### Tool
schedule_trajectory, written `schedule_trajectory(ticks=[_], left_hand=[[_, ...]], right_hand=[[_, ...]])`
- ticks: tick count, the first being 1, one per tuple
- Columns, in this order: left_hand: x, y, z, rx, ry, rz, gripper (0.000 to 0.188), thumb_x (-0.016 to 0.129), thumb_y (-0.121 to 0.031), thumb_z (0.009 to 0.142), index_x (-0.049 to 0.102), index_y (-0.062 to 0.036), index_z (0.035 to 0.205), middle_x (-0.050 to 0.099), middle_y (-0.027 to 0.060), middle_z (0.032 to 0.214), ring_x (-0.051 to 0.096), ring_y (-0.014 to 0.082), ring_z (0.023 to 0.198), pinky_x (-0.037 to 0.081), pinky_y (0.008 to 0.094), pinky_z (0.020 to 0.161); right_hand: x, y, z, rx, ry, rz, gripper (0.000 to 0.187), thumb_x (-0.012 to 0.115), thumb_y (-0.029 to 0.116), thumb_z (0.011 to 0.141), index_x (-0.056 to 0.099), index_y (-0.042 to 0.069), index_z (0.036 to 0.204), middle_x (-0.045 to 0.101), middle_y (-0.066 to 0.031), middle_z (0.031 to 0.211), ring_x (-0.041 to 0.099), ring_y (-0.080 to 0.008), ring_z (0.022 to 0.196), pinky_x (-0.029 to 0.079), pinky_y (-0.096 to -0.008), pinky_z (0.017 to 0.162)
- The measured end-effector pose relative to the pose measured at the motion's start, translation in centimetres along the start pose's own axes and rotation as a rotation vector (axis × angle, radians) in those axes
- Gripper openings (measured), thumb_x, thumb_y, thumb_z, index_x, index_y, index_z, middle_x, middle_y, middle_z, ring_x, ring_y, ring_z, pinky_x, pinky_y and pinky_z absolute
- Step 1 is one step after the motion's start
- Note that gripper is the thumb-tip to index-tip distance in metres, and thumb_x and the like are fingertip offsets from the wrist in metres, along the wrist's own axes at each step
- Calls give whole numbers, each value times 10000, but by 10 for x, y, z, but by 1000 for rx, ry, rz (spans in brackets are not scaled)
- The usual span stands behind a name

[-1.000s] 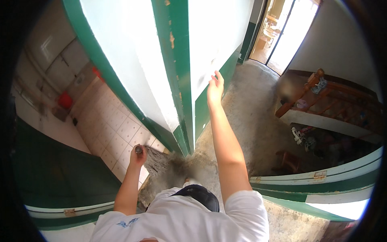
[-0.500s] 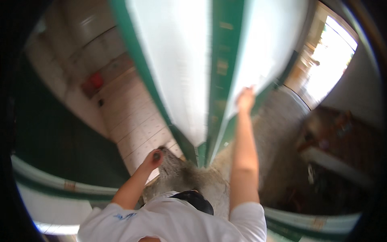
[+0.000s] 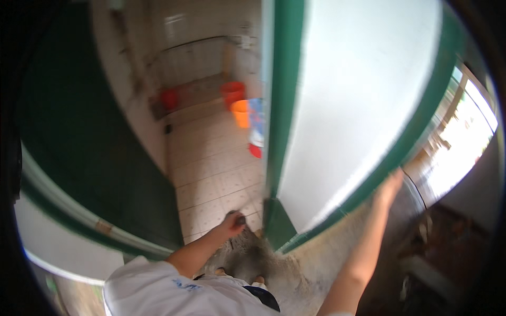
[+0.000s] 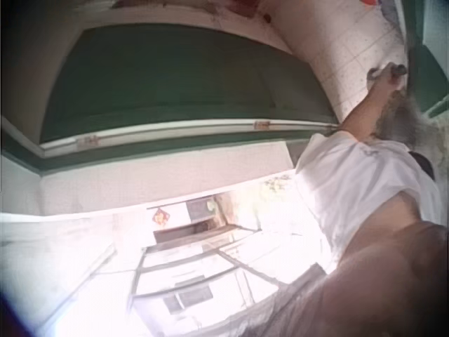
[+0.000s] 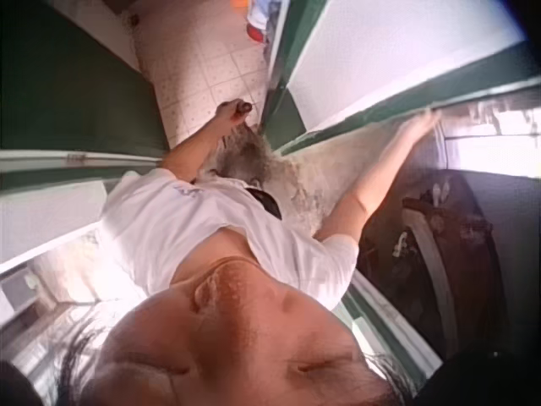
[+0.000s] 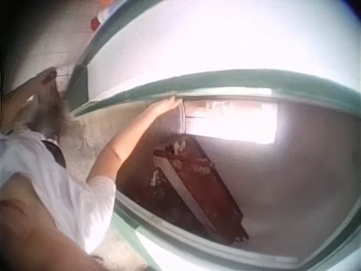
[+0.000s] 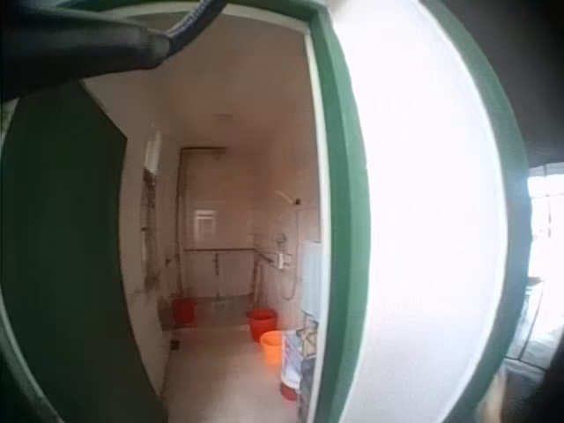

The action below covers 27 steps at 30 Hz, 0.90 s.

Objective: The person mops a concrete floor in a utility area and a tiled bathroom using a traditional string mop. They move around various items like buckets and plants to clean the floor thoroughly.

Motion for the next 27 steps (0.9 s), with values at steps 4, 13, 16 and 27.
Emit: schedule_trajectory(ticks=[4, 13, 16, 27], left_hand=[[-15, -6, 4, 11, 190, -101, 55, 595, -94, 827, 557, -59, 808, 605, 57, 747, 608, 146, 687, 545, 257, 647], [-30, 2, -32, -147, 91, -296, 140, 597, -13, 790, 515, -21, 677, 556, 65, 664, 590, 170, 663, 568, 244, 629], [-44, 1, -24, -145, 86, -327, 166, 591, -8, 791, 489, -27, 662, 537, 58, 649, 577, 165, 645, 565, 240, 616], [-63, 17, -2, -91, 39, -357, 125, 583, -30, 803, 503, 5, 714, 547, 76, 692, 581, 163, 668, 560, 238, 614]], right_hand=[[64, -60, 0, -27, 115, -54, 477, 381, 257, 947, 365, -50, 1313, 343, -200, 1378, 303, -294, 1291, 237, -359, 1066], [65, -69, -23, 128, 93, 135, 580, 387, 363, 959, 319, -47, 1363, 283, -223, 1435, 241, -342, 1341, 169, -376, 1109], [62, -65, -25, 88, 117, 61, 573, 381, 366, 960, 323, -34, 1365, 278, -206, 1442, 239, -334, 1341, 166, -369, 1108], [42, -118, -8, 375, 47, 548, 659, 436, 376, 938, 222, -30, 1410, 369, -184, 1386, 329, -263, 1309, 204, -351, 1099]])
Point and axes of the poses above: each hand's wrist, its own z-axis towards the middle knuckle, its own x-axis out of the palm, y = z × x, the point moved 8 cm from there along z, towards the middle knuckle
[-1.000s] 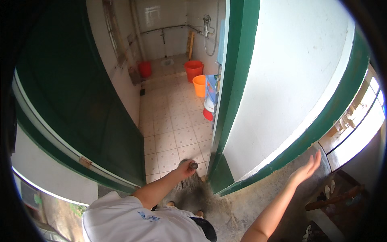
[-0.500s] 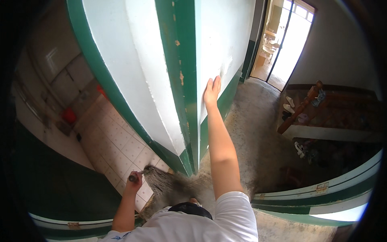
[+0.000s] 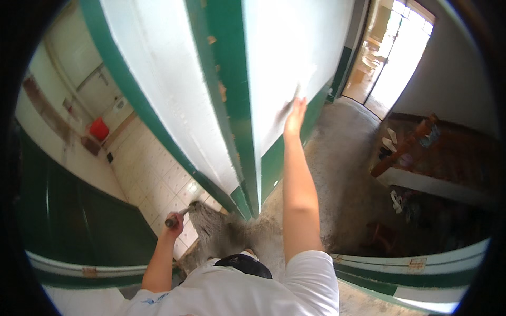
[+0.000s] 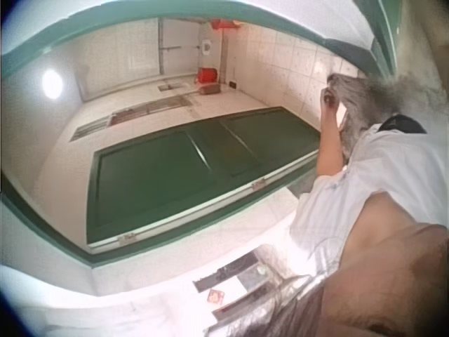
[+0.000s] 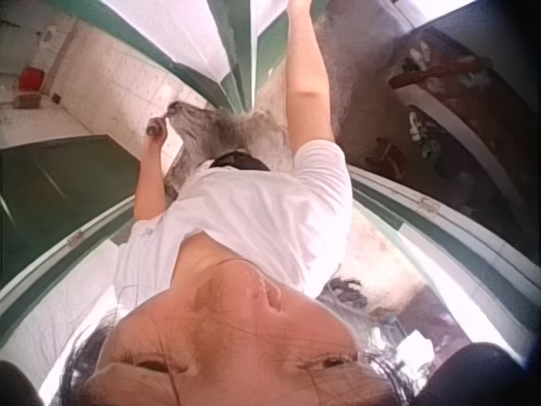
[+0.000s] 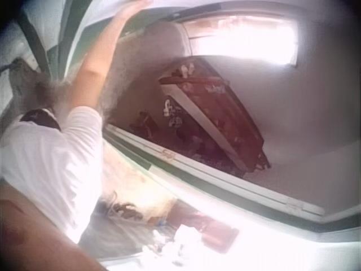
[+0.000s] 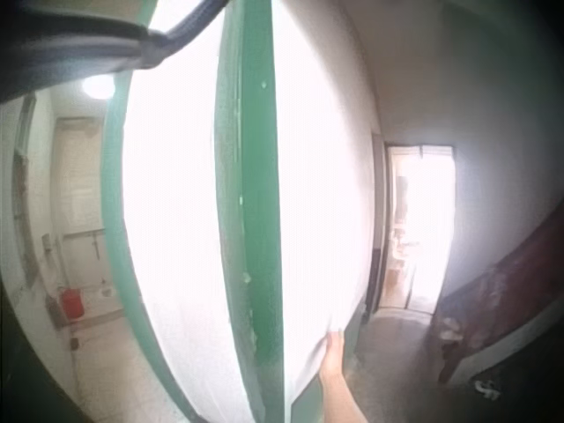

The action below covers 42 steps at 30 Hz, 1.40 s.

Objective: The person mops a concrete floor in a utility area and a tiled bathroom using a traditional string mop. They move around various items like buckets and plants to clean the floor thoroughly.

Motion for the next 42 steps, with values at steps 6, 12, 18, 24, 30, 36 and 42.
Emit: schedule_trajectory(ticks=[6, 12, 18, 24, 30, 36, 42], left_hand=[[8, 22, -16, 122, -112, 351, 119, 652, -158, 782, 587, -101, 863, 618, 62, 821, 605, 167, 742, 496, 301, 610], [-16, 100, 21, 44, -115, 203, 111, 579, -133, 848, 540, -30, 855, 589, 116, 764, 606, 238, 700, 534, 354, 652], [-27, 167, 46, 30, -217, 351, 154, 552, -107, 854, 526, 45, 855, 568, 143, 697, 613, 272, 606, 546, 382, 567], [-68, 108, 60, 58, -253, 615, 137, 574, -94, 822, 541, 34, 787, 568, 128, 656, 618, 267, 568, 540, 385, 514], [-76, -43, 76, 138, -217, 491, 149, 608, -141, 810, 544, -20, 750, 556, 86, 649, 584, 223, 564, 494, 337, 504], [-39, -163, 106, 194, -244, 345, 190, 622, -181, 827, 536, -24, 764, 538, 72, 663, 565, 203, 614, 485, 322, 571], [28, -296, 137, 126, -129, 228, 178, 614, -124, 826, 531, -4, 724, 557, 104, 658, 567, 210, 599, 491, 315, 569]], right_hand=[[27, 149, -225, -314, 254, 91, 193, 423, 157, 923, 541, 4, 925, 592, -100, 878, 558, -186, 798, 455, -310, 772], [64, 34, -461, 1561, 878, 61, 323, 447, 286, 938, 501, 31, 1130, 581, -96, 944, 588, -229, 779, 506, -354, 744], [-58, -43, -481, 2084, 706, -277, 171, 584, 57, 834, 542, 37, 998, 498, -47, 700, 442, -127, 523, 366, -214, 430], [-52, -105, -530, 2073, 707, -320, 101, 603, 78, 836, 514, 49, 875, 430, -21, 652, 419, -107, 539, 317, -227, 424], [108, -162, -610, 2134, 853, -293, 193, 588, 64, 835, 432, 76, 722, 395, 3, 609, 375, -77, 492, 287, -208, 398], [246, -208, -621, 1958, 994, -455, 174, 577, 14, 814, 434, 66, 730, 405, -6, 614, 390, -84, 502, 296, -209, 400], [407, -270, -617, 1806, 1087, -599, 146, 560, 16, 810, 436, 35, 736, 442, -34, 638, 405, -112, 492, 342, -240, 410]])
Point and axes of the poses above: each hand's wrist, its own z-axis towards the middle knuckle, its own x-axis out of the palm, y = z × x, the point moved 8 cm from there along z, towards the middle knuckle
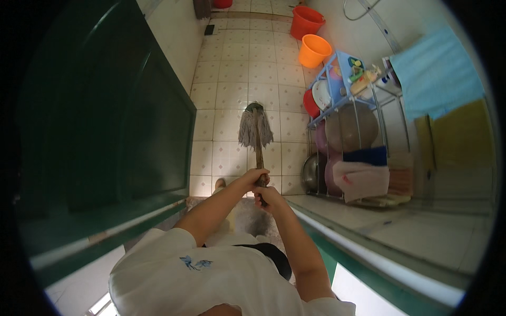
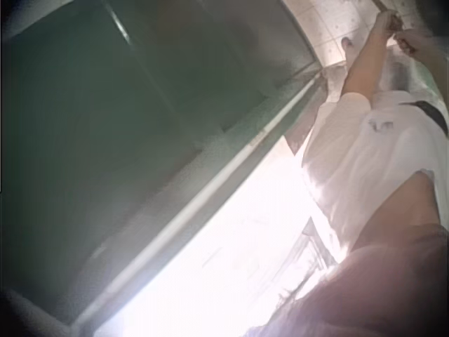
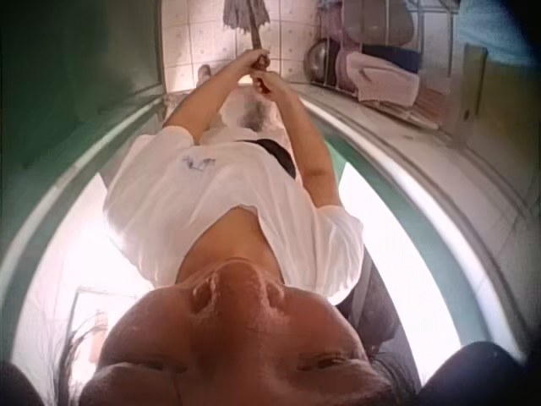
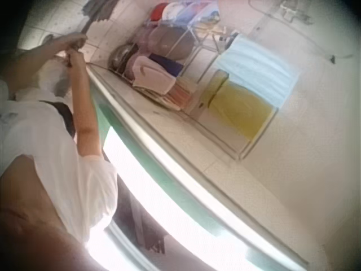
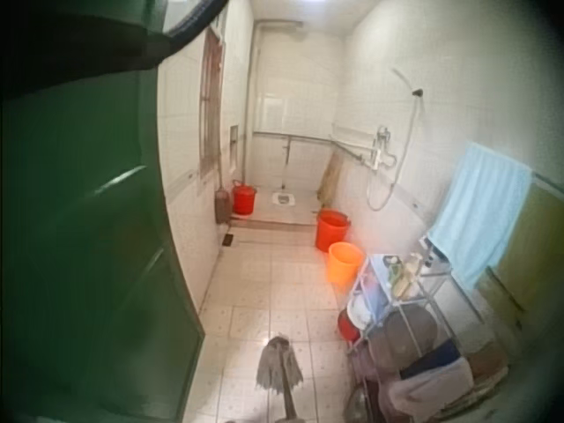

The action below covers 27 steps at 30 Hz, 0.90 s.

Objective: The person mops a concrete floor in a utility area and a tiled bathroom using a traditional string mop. They move around various items like buckets and plants to clean the floor thoroughly.

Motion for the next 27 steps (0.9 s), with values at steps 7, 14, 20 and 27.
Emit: schedule_trajectory(ticks=[7, 14, 20, 27], left_hand=[[17, -181, 71, 24, -91, 230, 165, 586, -101, 808, 545, 13, 696, 573, 131, 651, 564, 219, 577, 486, 334, 547], [70, -332, 181, 50, -112, 209, 151, 581, -101, 805, 527, -7, 699, 556, 112, 642, 556, 214, 570, 484, 339, 548], [105, -483, 260, 102, -151, 287, 198, 579, -157, 799, 555, -18, 660, 562, 109, 618, 552, 211, 555, 466, 316, 532], [138, -652, 330, 122, -133, 230, 169, 580, -126, 767, 556, 13, 675, 570, 133, 629, 564, 229, 566, 479, 329, 545]], right_hand=[[74, 165, 78, 22, 17, 40, 119, 551, 8, 804, 451, 48, 754, 452, -28, 610, 436, -110, 484, 349, -228, 396], [84, 341, 159, 62, 17, 57, 121, 553, 29, 820, 462, 62, 747, 431, 5, 585, 392, -85, 448, 320, -209, 380], [131, 500, 218, 82, 68, -35, 174, 556, 34, 807, 442, 83, 684, 423, 17, 561, 389, -81, 445, 332, -198, 390], [191, 667, 274, 71, 33, -36, 155, 553, 32, 805, 444, 87, 710, 421, 15, 574, 393, -74, 459, 326, -193, 389]])
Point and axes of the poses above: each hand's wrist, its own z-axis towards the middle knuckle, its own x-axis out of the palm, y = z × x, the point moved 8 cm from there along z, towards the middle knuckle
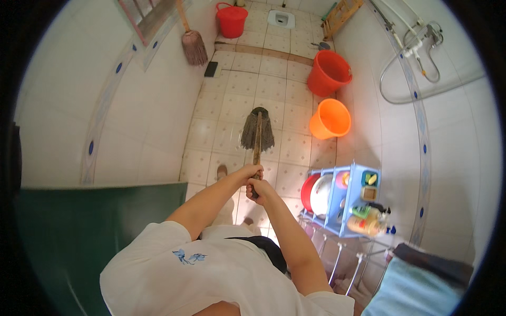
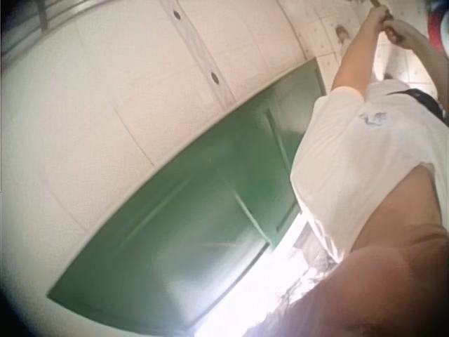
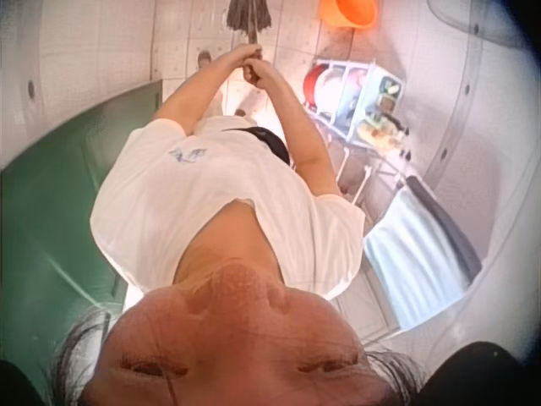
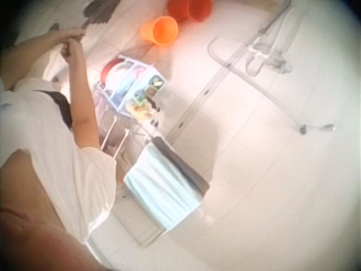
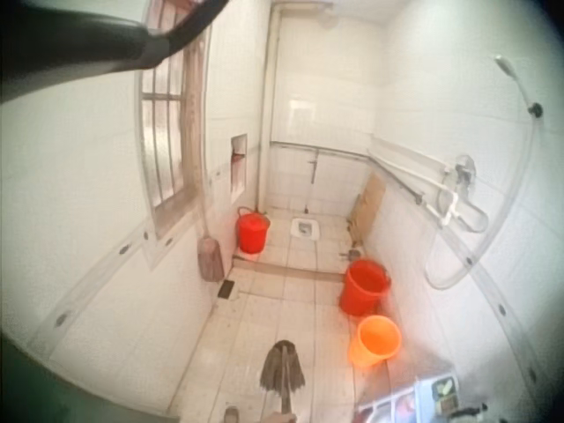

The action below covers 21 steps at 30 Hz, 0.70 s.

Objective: The person mops a concrete floor in a utility area and a tiled bathroom using a traditional string mop. They move around various items like buckets and plants to clean the floor thoroughly.

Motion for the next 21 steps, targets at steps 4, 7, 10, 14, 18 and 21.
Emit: schedule_trajectory(ticks=[4, 7, 10, 14, 18, 21], left_hand=[[0, -96, 67, 21, 77, 21, 149, 573, -110, 775, 548, 18, 703, 561, 135, 629, 560, 230, 568, 477, 334, 546], [-6, -172, 112, -7, 65, -5, 128, 551, -95, 791, 522, 21, 743, 551, 125, 659, 557, 233, 575, 480, 339, 541], [-8, -242, 151, -53, 70, 50, 137, 551, -108, 794, 525, 12, 732, 559, 121, 664, 557, 228, 580, 478, 334, 544], [-6, -332, 201, -49, 45, 115, 155, 562, -127, 790, 532, 0, 705, 569, 114, 659, 560, 215, 584, 476, 324, 556], [9, -415, 256, -57, 48, 145, 177, 573, -148, 790, 538, -7, 688, 583, 100, 660, 568, 206, 597, 475, 318, 566], [13, -463, 306, -46, 50, 110, 213, 578, -185, 790, 558, 0, 685, 605, 101, 683, 573, 204, 601, 473, 321, 555]], right_hand=[[20, 91, 49, 2, 15, 63, 132, 552, 38, 813, 445, 85, 750, 425, 13, 586, 389, -70, 463, 318, -191, 386], [54, 175, 81, -6, 6, 75, 127, 551, 41, 819, 445, 83, 765, 424, 12, 589, 388, -68, 464, 313, -187, 387], [82, 250, 104, -4, 21, 106, 125, 552, 39, 821, 448, 79, 764, 423, 12, 589, 387, -65, 463, 311, -184, 385], [105, 341, 139, 19, 47, 163, 77, 540, 21, 815, 477, 43, 776, 444, -8, 602, 402, -86, 467, 329, -193, 394], [115, 438, 170, 6, 76, 164, 75, 538, 28, 824, 483, 35, 774, 445, -8, 602, 407, -82, 467, 327, -189, 397], [115, 510, 204, -17, 122, 147, 84, 540, 44, 827, 479, 40, 769, 441, -8, 591, 411, -79, 465, 320, -186, 395]])
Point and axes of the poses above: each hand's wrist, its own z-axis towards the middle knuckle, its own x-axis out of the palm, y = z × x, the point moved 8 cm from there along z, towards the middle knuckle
